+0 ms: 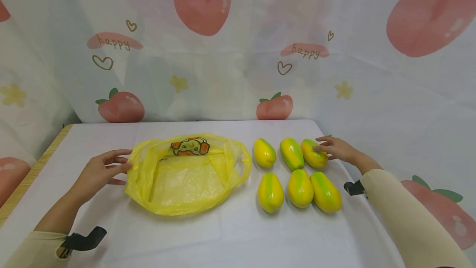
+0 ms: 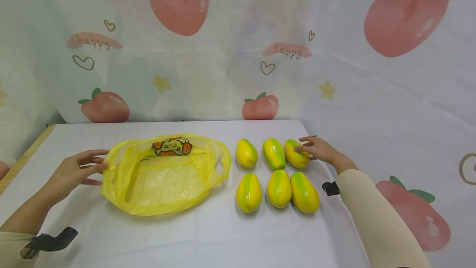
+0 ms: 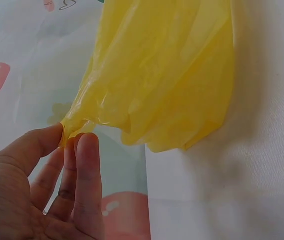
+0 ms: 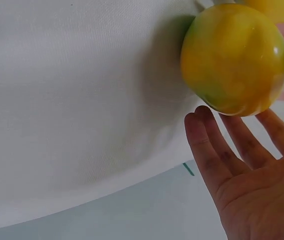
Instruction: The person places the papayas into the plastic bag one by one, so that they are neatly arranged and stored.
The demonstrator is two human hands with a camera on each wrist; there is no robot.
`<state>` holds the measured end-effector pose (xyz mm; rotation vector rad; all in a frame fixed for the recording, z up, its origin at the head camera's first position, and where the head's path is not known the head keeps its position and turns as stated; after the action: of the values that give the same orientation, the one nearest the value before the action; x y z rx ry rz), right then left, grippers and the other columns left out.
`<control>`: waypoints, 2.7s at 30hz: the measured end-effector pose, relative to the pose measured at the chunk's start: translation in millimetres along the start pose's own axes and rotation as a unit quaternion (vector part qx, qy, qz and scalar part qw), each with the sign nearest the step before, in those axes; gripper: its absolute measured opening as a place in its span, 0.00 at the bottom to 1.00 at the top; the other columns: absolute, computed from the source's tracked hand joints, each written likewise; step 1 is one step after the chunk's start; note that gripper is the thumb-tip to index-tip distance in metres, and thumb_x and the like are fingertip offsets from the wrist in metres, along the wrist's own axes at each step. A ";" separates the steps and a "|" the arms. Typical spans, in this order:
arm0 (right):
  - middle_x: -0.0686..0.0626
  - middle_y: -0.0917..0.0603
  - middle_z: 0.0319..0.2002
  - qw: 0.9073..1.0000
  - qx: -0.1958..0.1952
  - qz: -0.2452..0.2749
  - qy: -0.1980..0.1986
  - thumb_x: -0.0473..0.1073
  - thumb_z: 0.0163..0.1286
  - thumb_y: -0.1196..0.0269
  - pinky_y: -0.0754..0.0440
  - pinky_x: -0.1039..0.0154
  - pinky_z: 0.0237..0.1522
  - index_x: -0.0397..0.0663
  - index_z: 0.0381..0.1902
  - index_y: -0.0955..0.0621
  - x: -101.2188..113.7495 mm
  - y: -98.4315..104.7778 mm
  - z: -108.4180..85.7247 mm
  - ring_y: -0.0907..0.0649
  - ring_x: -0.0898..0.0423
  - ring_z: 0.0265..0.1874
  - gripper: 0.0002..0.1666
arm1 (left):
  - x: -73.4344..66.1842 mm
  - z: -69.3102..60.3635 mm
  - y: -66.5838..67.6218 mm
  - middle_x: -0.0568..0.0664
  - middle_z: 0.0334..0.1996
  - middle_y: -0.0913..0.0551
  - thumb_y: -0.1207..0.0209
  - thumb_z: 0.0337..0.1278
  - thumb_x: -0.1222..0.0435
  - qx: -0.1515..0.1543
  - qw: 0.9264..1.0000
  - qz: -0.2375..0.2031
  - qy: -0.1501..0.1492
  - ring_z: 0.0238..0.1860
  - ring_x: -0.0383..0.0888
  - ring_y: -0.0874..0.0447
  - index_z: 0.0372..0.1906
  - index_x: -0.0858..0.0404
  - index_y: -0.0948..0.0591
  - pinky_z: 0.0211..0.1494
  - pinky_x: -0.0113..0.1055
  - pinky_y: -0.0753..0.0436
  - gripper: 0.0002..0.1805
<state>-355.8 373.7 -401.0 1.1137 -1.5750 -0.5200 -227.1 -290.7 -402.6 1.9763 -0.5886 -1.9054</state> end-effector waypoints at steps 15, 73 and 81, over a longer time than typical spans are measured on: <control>0.24 0.38 0.67 1.000 0.020 0.003 -0.009 0.65 0.71 0.45 0.17 0.47 0.54 0.33 0.72 0.40 -0.6 -5.7 2.2 0.27 0.34 0.60 0.49 | 2.6 -4.0 0.4 0.64 0.53 0.24 0.42 0.66 0.49 -0.008 1.000 0.001 0.007 0.38 0.34 0.16 0.70 0.64 0.32 0.38 0.38 0.11 0.34; 0.23 0.36 0.66 0.999 0.038 0.005 0.000 0.60 0.70 0.40 0.16 0.46 0.52 0.33 0.72 0.41 9.2 6.7 -1.9 0.26 0.33 0.60 0.47 | 4.7 0.2 -7.1 0.55 0.50 0.25 0.41 0.67 0.53 -0.015 0.997 -0.060 0.039 0.39 0.28 0.20 0.71 0.67 0.35 0.42 0.35 0.12 0.34; 0.24 0.37 0.67 0.999 0.035 0.013 0.003 0.59 0.69 0.39 0.17 0.46 0.53 0.35 0.73 0.41 16.3 10.5 -8.2 0.27 0.34 0.61 0.48 | 3.3 -0.4 -7.7 0.53 0.49 0.25 0.41 0.67 0.53 -0.017 0.997 -0.063 0.044 0.39 0.27 0.20 0.71 0.67 0.35 0.42 0.35 0.12 0.34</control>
<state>-351.9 366.4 -381.7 1.1458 -1.6107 -0.4459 -226.2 -285.7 -409.3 2.1086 -0.4150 -1.8737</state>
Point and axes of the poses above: each hand's wrist, its own z-axis towards the middle knuckle, its own y-axis out of the back of the hand, x = y × z, the point moved 5 cm from there along z, towards the middle knuckle
